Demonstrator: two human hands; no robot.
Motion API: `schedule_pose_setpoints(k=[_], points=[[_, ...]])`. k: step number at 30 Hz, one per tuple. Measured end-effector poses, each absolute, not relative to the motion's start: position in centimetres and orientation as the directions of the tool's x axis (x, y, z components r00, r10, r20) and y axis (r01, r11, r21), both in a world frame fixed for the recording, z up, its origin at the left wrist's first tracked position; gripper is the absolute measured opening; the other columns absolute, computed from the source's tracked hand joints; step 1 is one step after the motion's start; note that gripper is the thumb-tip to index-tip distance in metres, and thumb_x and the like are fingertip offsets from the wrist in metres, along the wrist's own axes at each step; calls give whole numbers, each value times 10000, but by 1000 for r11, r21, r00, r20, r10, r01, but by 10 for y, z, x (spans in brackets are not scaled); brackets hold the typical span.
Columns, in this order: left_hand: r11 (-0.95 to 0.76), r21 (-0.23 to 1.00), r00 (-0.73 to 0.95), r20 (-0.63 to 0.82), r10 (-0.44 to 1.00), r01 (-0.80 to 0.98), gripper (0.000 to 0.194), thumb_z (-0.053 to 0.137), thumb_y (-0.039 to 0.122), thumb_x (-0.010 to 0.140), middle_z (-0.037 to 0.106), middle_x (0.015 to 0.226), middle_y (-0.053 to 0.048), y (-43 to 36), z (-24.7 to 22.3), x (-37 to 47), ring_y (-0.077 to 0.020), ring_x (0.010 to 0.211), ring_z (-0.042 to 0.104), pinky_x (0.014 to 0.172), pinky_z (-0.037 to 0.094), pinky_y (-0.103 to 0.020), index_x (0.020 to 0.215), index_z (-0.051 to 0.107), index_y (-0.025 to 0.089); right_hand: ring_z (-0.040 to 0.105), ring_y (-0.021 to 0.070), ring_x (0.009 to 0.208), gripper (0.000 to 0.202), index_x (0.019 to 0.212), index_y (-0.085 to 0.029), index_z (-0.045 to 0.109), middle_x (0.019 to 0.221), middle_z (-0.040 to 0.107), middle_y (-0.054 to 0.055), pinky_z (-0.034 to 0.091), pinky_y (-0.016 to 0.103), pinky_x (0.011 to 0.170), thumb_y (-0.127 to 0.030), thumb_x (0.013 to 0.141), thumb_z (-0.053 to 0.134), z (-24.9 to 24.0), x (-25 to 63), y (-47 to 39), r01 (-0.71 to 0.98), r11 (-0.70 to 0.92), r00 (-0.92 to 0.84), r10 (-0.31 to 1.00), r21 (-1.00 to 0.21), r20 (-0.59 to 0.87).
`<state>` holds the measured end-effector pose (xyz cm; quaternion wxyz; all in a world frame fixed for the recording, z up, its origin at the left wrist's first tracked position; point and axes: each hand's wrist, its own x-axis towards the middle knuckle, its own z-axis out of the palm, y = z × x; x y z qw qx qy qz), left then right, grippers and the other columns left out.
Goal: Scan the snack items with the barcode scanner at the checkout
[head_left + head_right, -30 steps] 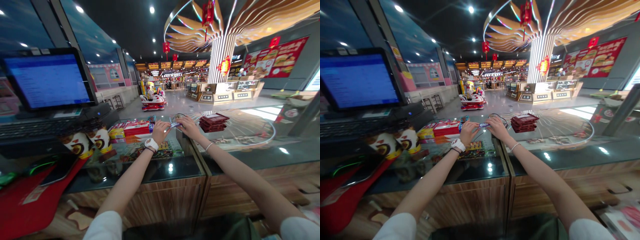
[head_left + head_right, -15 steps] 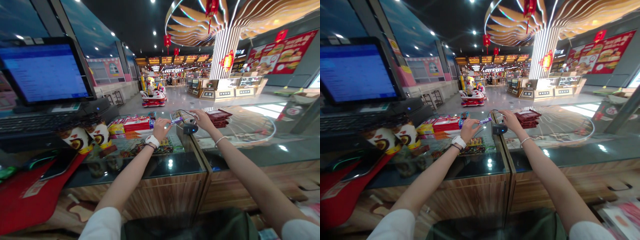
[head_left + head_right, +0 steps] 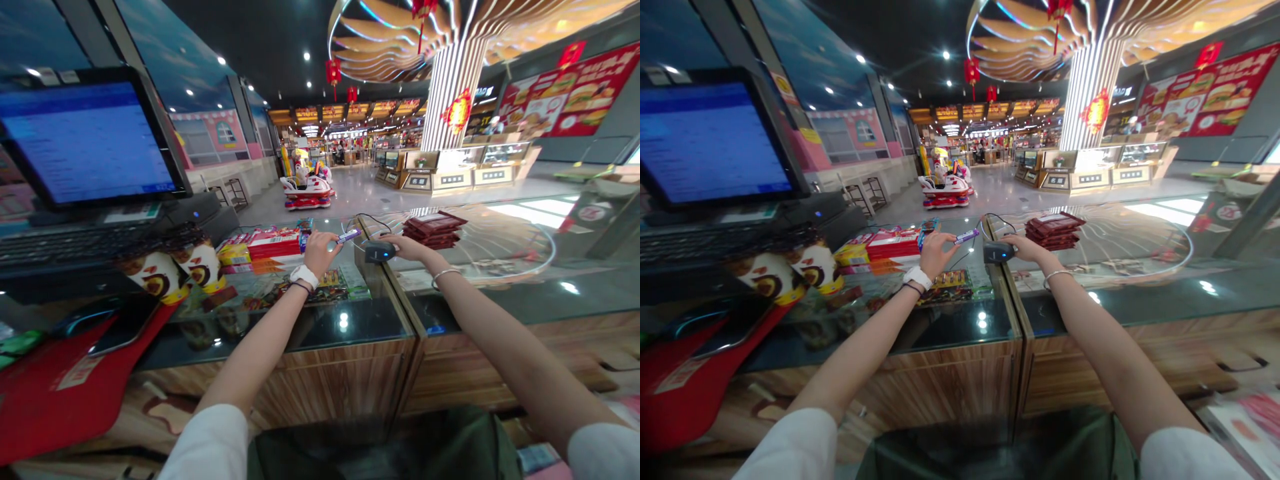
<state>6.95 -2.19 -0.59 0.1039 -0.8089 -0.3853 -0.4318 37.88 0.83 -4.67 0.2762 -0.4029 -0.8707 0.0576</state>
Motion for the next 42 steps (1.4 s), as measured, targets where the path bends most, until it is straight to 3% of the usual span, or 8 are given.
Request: schedule_pose_setpoints(k=[6, 10, 17, 21, 24, 29, 34, 42], points=[[-663, 141, 318, 792, 521, 735, 53, 695, 236, 850, 757, 961, -7, -26, -1, 67, -222, 972, 682, 1137, 376, -496, 844, 643, 247, 625, 256, 1164, 523, 1208, -163, 656, 1209, 682, 133, 467, 445, 1043, -28, 710, 570, -48, 369, 7, 615, 745, -583, 650, -258, 488], [-650, 147, 280, 816, 506, 745, 56, 680, 239, 857, 752, 957, -4, -25, 0, 63, -229, 984, 671, 1155, 351, -518, 832, 633, 256, 590, 263, 1194, 548, 1288, -142, 578, 1236, 631, 153, 466, 450, 1042, -90, 743, 568, -44, 359, -2, 604, 749, -527, 632, -273, 568], [-626, 156, 243, 829, 503, 764, 40, 673, 236, 858, 754, 969, -5, -19, -1, 57, -235, 997, 670, 1157, 343, -533, 846, 640, 255, 543, 295, 1216, 462, 1226, -191, 605, 1252, 630, 125, 387, 493, 1097, -406, 819, 634, -31, 341, -14, 568, 682, -197, 656, -461, 728], [-616, 158, 236, 828, 508, 772, 44, 676, 235, 858, 757, 971, -4, -18, -1, 55, -233, 991, 675, 1152, 349, -526, 844, 640, 254, 604, 289, 1084, 467, 1037, -176, 661, 1082, 696, 103, 434, 489, 1032, -584, 836, 557, -23, 334, -21, 476, 640, 25, 676, -604, 736], [-614, 157, 232, 831, 505, 774, 44, 683, 239, 854, 756, 973, -7, -18, -1, 55, -233, 987, 675, 1150, 354, -520, 845, 642, 254, 639, 269, 928, 455, 904, -168, 670, 915, 706, 84, 507, 447, 912, -598, 810, 552, -15, 333, -28, 457, 614, 70, 697, -644, 714], [-602, 167, 220, 828, 515, 781, 55, 690, 244, 846, 754, 965, -5, -16, 1, 53, -243, 998, 665, 1149, 351, -527, 837, 637, 257, 658, 264, 878, 319, 914, -168, 676, 889, 724, 71, 536, 394, 807, -442, 787, 574, -3, 328, -41, 556, 629, -56, 681, -544, 730], [-578, 180, 194, 829, 525, 796, 65, 678, 257, 858, 753, 964, -16, -15, 3, 48, -248, 983, 663, 1142, 354, -537, 817, 628, 256, 695, 283, 788, 272, 944, -176, 708, 801, 743, 63, 521, 349, 713, -336, 729, 661, 0, 310, -53, 744, 547, -245, 758, -384, 605], [-570, 152, 193, 845, 499, 808, 81, 683, 281, 858, 745, 930, -14, -10, -1, 43, -249, 948, 660, 1132, 366, -544, 808, 621, 263, 709, 269, 761, 250, 976, -197, 710, 789, 757, 62, 474, 279, 627, -324, 764, 671, 0, 287, -70, 841, 458, -239, 792, -288, 562]])
